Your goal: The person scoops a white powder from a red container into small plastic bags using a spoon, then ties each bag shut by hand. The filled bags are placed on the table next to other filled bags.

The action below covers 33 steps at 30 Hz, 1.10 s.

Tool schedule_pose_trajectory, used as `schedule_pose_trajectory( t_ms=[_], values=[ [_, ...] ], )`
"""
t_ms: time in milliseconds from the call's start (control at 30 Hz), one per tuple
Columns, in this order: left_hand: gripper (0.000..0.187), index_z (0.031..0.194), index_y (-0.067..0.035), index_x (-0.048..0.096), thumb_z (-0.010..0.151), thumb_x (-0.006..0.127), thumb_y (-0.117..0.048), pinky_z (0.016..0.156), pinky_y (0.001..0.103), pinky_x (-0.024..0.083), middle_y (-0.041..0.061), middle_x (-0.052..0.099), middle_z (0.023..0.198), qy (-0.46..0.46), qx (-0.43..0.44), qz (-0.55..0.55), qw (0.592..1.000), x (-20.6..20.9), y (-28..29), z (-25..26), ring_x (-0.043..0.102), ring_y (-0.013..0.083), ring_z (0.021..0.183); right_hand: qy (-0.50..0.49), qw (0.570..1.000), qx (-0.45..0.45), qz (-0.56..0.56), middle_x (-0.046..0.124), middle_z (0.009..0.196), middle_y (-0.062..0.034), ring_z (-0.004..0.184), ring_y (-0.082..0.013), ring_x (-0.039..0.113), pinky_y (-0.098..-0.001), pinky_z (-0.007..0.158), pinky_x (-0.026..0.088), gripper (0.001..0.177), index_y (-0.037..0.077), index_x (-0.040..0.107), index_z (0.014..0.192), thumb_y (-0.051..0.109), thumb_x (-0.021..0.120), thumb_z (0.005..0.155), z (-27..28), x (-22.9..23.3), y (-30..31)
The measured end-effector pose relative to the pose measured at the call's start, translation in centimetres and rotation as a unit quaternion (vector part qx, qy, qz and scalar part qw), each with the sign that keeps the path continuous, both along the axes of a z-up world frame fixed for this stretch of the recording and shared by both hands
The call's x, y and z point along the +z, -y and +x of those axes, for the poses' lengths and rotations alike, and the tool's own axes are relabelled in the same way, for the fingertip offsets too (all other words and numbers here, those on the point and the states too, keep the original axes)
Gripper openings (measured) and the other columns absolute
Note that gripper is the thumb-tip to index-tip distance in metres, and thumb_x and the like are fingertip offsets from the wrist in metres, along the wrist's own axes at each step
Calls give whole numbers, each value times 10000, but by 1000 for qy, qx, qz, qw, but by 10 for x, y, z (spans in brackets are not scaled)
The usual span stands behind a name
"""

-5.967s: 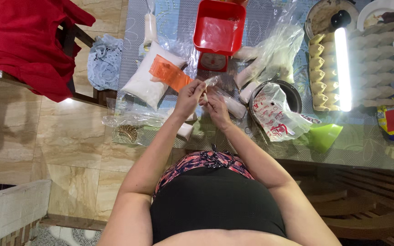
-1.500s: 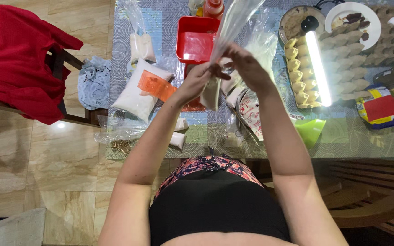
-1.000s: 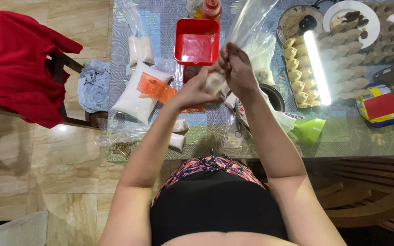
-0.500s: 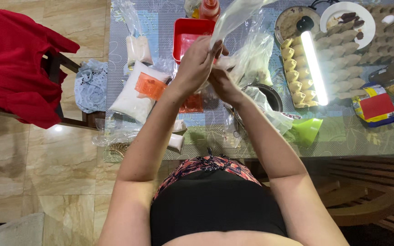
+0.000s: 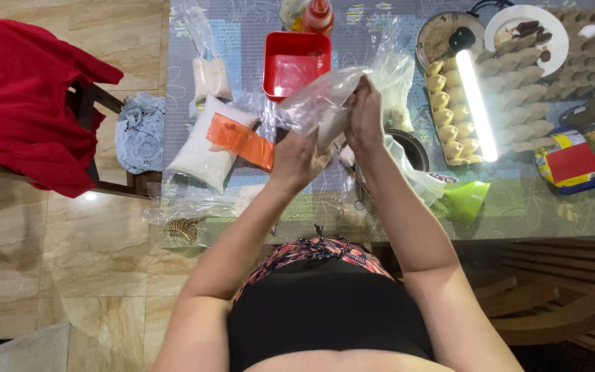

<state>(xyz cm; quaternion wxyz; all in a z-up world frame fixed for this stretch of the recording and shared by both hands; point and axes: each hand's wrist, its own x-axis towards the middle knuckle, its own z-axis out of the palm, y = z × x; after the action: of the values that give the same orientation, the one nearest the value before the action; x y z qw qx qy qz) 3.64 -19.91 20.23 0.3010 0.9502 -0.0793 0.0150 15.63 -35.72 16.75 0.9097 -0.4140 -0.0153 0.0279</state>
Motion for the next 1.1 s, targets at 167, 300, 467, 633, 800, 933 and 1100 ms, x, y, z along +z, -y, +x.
schedule_pose_trajectory(
  t_ms=[167, 300, 467, 633, 800, 933, 1100],
  values=[
    [717, 1382, -81, 556, 787, 904, -282, 816, 430, 589, 135, 717, 1093, -271, -53, -680, 679, -69, -6, 15, 721, 302, 957, -74, 992, 94, 30, 686, 1031, -65, 910, -159, 689, -316, 838, 618, 301, 51, 620, 1168, 262, 443, 1047, -23, 44, -7],
    [691, 1358, -54, 551, 787, 889, -243, 830, 405, 587, 132, 698, 1115, -440, -98, -826, 338, -80, -3, 0, 710, 279, 981, -44, 987, 151, 20, 687, 1054, -92, 898, -169, 691, -324, 824, 618, 291, 42, 616, 1167, 250, 448, 1054, -36, 62, -11],
    [657, 1329, -19, 545, 786, 871, -195, 846, 373, 586, 128, 675, 1143, -90, -26, -523, 847, -43, -11, -1, 696, 250, 1012, -73, 989, 113, 55, 689, 1082, -125, 884, -181, 693, -335, 805, 619, 278, 32, 613, 1166, 236, 454, 1063, -41, 47, -15],
    [590, 1299, -6, 590, 807, 844, -210, 836, 334, 601, 103, 706, 1115, 14, 14, -414, 910, -44, -4, -14, 709, 206, 978, -91, 991, 68, 68, 691, 1110, -158, 870, -193, 696, -346, 787, 619, 265, 21, 609, 1164, 221, 460, 1071, -43, 40, -23],
    [568, 1320, 10, 583, 917, 808, -320, 797, 337, 596, 122, 727, 1044, -378, -68, -832, 400, -81, -14, -13, 721, 200, 874, -44, 982, 182, -2, 693, 1138, -192, 855, -205, 698, -357, 769, 619, 253, 11, 605, 1163, 206, 466, 1080, -47, 49, -18],
    [594, 1326, -15, 639, 897, 743, -411, 816, 302, 603, 95, 763, 1061, -321, -5, -709, 628, -79, -23, -2, 746, 160, 900, -100, 984, 133, 67, 694, 1160, -218, 843, -214, 700, -366, 754, 620, 244, 2, 602, 1161, 194, 471, 1087, -46, 46, -26],
    [545, 1381, -23, 640, 944, 705, -342, 904, 328, 597, 113, 763, 1183, -69, 29, -470, 880, -57, -29, -6, 744, 171, 1023, -102, 988, 95, 63, 696, 1188, -252, 829, -226, 702, -377, 736, 620, 232, -8, 598, 1160, 180, 477, 1096, -43, 41, -34]
  ],
)
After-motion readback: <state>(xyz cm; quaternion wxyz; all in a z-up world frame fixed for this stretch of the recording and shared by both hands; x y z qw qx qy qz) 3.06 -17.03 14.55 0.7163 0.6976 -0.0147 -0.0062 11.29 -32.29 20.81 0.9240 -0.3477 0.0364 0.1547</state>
